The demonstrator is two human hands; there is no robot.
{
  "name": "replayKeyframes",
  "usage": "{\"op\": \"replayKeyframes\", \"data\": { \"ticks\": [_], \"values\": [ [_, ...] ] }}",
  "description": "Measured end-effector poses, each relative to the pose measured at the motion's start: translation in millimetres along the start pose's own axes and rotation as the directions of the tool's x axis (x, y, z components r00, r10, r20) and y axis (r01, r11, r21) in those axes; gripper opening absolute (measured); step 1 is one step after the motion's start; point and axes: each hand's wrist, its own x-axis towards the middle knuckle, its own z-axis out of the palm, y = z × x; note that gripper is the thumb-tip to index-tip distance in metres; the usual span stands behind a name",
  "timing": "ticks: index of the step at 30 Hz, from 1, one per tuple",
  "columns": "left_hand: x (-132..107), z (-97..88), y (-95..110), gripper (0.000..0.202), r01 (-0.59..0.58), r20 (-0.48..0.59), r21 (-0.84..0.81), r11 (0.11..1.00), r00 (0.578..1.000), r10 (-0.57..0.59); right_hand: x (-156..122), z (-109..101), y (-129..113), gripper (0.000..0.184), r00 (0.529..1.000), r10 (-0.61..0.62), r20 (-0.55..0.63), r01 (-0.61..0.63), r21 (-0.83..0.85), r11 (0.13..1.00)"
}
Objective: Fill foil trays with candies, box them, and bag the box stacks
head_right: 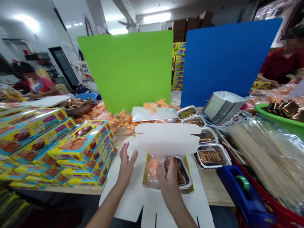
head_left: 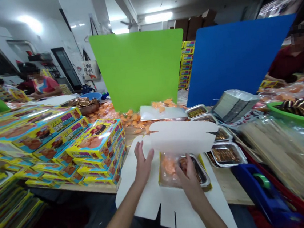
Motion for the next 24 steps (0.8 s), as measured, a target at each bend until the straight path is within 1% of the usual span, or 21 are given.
{"op": "replayKeyframes", "data": {
  "ticks": [1, 2, 3, 5, 7, 9, 11, 13, 14, 15, 17, 18, 19, 20, 21, 22, 23, 24],
  "values": [
    [-10.9, 3.2, -7.5, 0.062, -0.007, 0.048, 0.065, 0.998, 0.999, 0.004, 0.0, -3.7, 1.9, 0.067, 1.0, 0.017, 0.006, -0.017, -0.018, 1.0],
    [-19.4, 7.0, -14.5, 0.063, -0.014, 0.08, 0.116, 0.993, 0.997, 0.005, 1.4, -9.3, 3.1, 0.065, 1.0, 0.007, 0.015, -0.006, -0.062, 0.998],
    [-25.3, 11.1, -20.6, 0.065, -0.019, 0.099, 0.15, 0.989, 0.995, 0.004, 4.1, -16.3, 3.9, 0.062, 0.999, -0.034, 0.024, 0.036, -0.13, 0.991],
    [-31.6, 19.8, -29.8, 0.074, -0.038, 0.136, 0.236, 0.971, 0.991, 0.005, 12.9, -32.8, 5.0, 0.055, 0.987, -0.162, 0.009, 0.158, -0.293, 0.943],
    [-34.1, 27.6, -34.3, 0.09, -0.071, 0.185, 0.319, 0.945, 0.983, 0.011, 23.5, -49.9, 6.5, 0.05, 0.957, -0.282, -0.071, 0.229, -0.413, 0.881],
    [-36.1, 33.3, -34.3, 0.104, -0.092, 0.245, 0.381, 0.92, 0.969, -0.005, 32.4, -65.6, 8.2, 0.048, 0.93, -0.33, -0.162, 0.225, -0.459, 0.86],
    [-38.1, 36.4, -31.2, 0.107, -0.061, 0.287, 0.47, 0.881, 0.954, -0.087, 37.1, -78.5, 8.6, 0.044, 0.932, -0.321, -0.165, 0.21, -0.474, 0.855],
    [-39.4, 37.8, -27.0, 0.103, -0.028, 0.31, 0.572, 0.82, 0.933, -0.185, 37.0, -87.7, 6.4, 0.04, 0.947, -0.301, -0.113, 0.191, -0.557, 0.808],
    [-39.7, 38.1, -25.2, 0.1, -0.025, 0.319, 0.603, 0.797, 0.924, -0.212, 35.5, -90.7, 4.0, 0.038, 0.96, -0.272, -0.062, 0.177, -0.621, 0.764],
    [-40.0, 38.3, -23.7, 0.096, -0.033, 0.328, 0.613, 0.79, 0.92, -0.215, 33.3, -92.7, 0.9, 0.035, 0.975, -0.223, -0.013, 0.154, -0.686, 0.711],
    [-41.3, 38.4, -21.6, 0.09, -0.052, 0.34, 0.602, 0.797, 0.92, -0.196, 28.0, -94.3, -6.5, 0.035, 0.996, -0.073, 0.057, 0.09, -0.794, 0.602],
    [-42.6, 38.1, -20.7, 0.087, -0.069, 0.33, 0.596, 0.8, 0.929, -0.166, 25.4, -94.3, -10.1, 0.036, 0.997, 0.007, 0.072, 0.056, -0.831, 0.553],
    [-44.4, 37.4, -19.5, 0.085, -0.103, 0.31, 0.59, 0.801, 0.945, -0.107, 23.3, -94.1, -13.3, 0.039, 0.995, 0.066, 0.07, 0.027, -0.862, 0.506],
    [-46.6, 36.4, -18.1, 0.082, -0.161, 0.287, 0.582, 0.797, 0.958, -0.016, 21.6, -93.7, -15.5, 0.043, 0.993, 0.097, 0.06, 0.009, -0.888, 0.46],
    [-49.1, 35.2, -16.5, 0.077, -0.246, 0.278, 0.572, 0.783, 0.956, 0.098, 20.3, -93.3, -16.6, 0.046, 0.993, 0.105, 0.061, 0.011, -0.908, 0.42],
    [-51.7, 33.8, -14.9, 0.069, -0.355, 0.302, 0.554, 0.753, 0.929, 0.216, 19.5, -93.0, -16.4, 0.047, 0.992, 0.101, 0.076, 0.031, -0.921, 0.389],
    [-54.2, 32.7, -13.7, 0.061, -0.47, 0.365, 0.525, 0.71, 0.877, 0.312, 19.1, -92.7, -15.0, 0.044, 0.991, 0.087, 0.106, 0.067, -0.927, 0.37],
    [-56.4, 32.2, -13.1, 0.053, -0.566, 0.457, 0.483, 0.668, 0.814, 0.36, 18.7, -92.5, -12.4, 0.038, 0.987, 0.063, 0.15, 0.118, -0.926, 0.359]
  ]
}}
